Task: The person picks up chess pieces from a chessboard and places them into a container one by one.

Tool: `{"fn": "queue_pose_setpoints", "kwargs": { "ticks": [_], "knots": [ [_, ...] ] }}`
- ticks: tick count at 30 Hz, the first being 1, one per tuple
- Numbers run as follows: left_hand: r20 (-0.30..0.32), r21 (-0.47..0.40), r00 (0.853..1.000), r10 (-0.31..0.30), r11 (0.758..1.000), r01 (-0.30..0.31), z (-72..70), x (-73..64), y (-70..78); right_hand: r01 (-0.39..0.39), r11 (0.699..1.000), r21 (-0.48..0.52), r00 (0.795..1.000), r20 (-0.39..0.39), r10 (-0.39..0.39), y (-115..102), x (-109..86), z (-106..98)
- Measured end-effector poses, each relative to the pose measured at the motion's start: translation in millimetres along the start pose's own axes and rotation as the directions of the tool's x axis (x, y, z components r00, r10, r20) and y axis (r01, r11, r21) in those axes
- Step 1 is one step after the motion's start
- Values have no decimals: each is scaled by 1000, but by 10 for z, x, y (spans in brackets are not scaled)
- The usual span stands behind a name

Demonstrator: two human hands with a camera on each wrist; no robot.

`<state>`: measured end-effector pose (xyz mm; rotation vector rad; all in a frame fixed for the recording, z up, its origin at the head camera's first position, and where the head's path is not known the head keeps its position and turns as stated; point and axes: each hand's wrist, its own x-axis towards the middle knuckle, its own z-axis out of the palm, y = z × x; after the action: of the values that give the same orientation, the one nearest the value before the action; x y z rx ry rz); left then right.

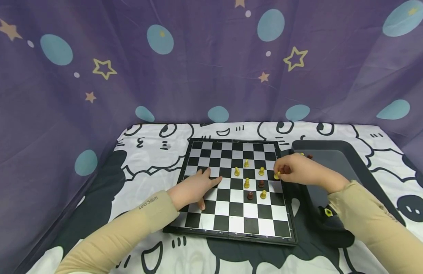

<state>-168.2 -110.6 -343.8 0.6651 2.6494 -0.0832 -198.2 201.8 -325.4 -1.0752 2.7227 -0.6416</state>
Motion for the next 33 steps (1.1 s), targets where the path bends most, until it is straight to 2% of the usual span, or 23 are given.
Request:
{"fn": "queue_pose_setpoints", "kwargs": {
  "ticks": [6, 21, 25, 29, 33],
  "knots": [
    [4, 5, 1000, 3, 1000, -3, -2, 1, 0, -7, 1000, 14, 999, -51, 7, 8, -49, -66],
    [-10, 11, 1000, 10, 1000, -9, 0, -3, 1, -146, 988, 41, 976, -158, 150, 180, -283, -406],
    [-1, 19, 1000, 5, 1000, -5, 8, 4, 0, -169, 985, 40, 968, -184, 173, 282, -341, -496],
    [17, 30, 1000, -5, 1000, 5, 7, 16, 0, -205, 979, -19, 955, -224, 196, 442, -392, -546],
    [15, 19, 1000, -10, 1000, 10, 1, 19, 4, -277, 960, -27, 939, -221, 264, 617, -428, -568]
  ]
}}
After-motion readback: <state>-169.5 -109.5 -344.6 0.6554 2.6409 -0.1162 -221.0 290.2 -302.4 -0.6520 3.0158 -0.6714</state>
